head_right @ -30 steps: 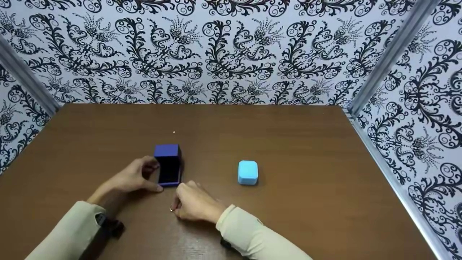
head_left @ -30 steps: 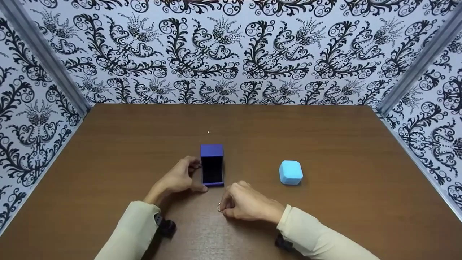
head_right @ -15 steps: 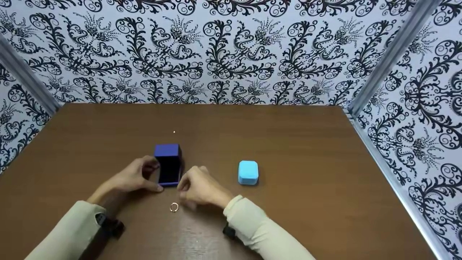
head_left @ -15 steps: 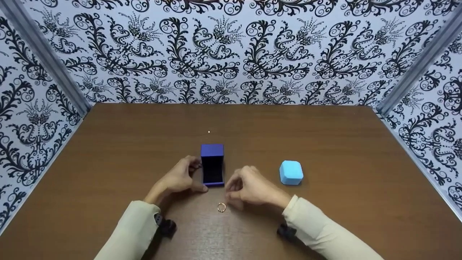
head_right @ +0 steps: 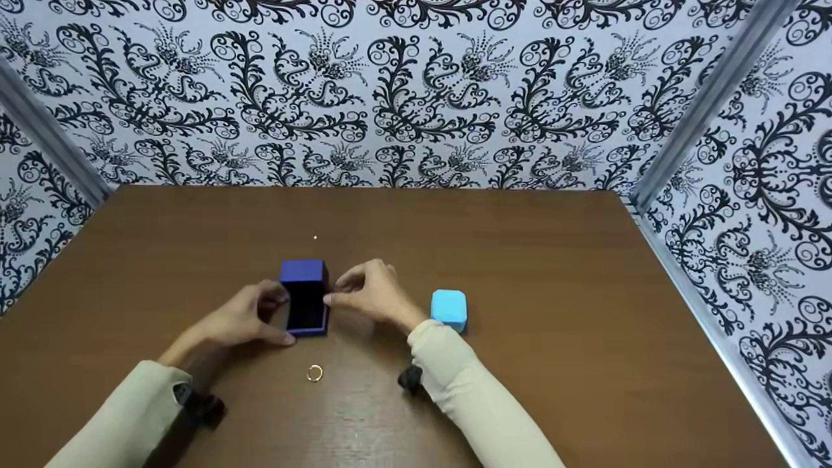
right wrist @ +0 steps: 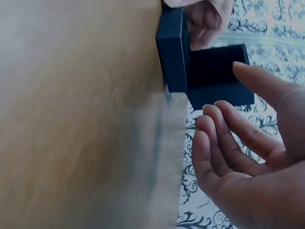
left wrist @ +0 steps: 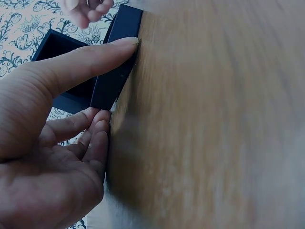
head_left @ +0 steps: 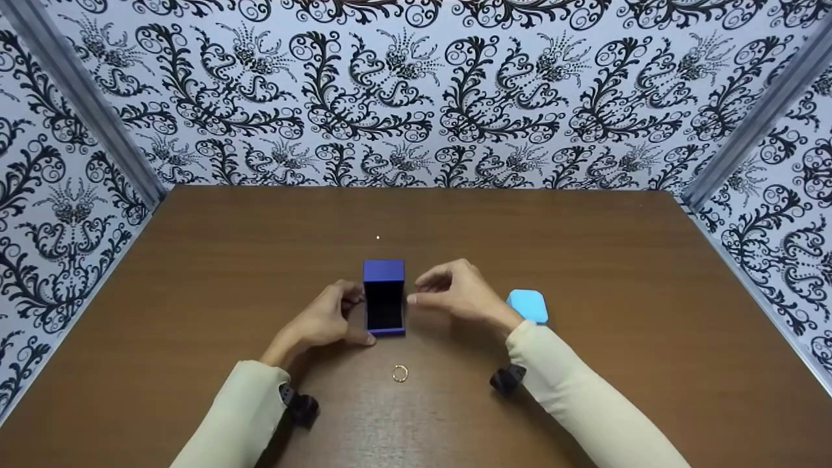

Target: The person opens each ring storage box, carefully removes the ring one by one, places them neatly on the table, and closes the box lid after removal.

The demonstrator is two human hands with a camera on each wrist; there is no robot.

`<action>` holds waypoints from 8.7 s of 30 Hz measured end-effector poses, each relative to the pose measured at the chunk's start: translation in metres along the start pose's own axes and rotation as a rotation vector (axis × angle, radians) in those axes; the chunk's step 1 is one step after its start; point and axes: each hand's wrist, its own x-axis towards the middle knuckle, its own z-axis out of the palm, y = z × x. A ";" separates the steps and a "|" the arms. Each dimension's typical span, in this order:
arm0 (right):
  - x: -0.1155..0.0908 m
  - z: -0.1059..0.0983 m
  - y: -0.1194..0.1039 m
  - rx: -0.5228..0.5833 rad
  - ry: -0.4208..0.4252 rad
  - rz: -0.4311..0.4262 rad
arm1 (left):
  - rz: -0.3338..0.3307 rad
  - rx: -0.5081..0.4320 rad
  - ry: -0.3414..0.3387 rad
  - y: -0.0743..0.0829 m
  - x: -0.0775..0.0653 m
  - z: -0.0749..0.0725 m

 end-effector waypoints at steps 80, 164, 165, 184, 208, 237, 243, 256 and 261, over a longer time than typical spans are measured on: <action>0.009 0.026 0.008 0.177 -0.064 0.064 | 0.050 0.086 -0.023 0.005 0.001 -0.002; -0.094 -0.119 0.101 -0.276 -0.037 -0.021 | 0.159 0.317 -0.162 0.117 0.067 0.143; -0.094 -0.119 0.101 -0.281 -0.037 -0.022 | 0.154 0.323 -0.161 0.117 0.068 0.146; -0.094 -0.119 0.099 -0.291 -0.027 -0.046 | 0.192 0.335 -0.120 0.116 0.079 0.170; -0.091 -0.119 0.101 -0.302 -0.040 -0.016 | 0.070 0.102 -0.167 0.110 0.090 0.166; -0.090 -0.119 0.100 -0.239 -0.033 0.021 | -0.221 -0.295 -0.074 0.118 0.100 0.170; -0.090 -0.119 0.101 -0.257 -0.041 0.025 | -0.252 -0.298 0.033 0.120 0.098 0.174; -0.091 -0.118 0.100 -0.279 -0.034 0.054 | -0.205 -0.250 0.047 0.112 0.084 0.164; -0.091 -0.118 0.099 -0.294 -0.026 0.056 | -0.156 -0.220 0.062 0.112 0.075 0.159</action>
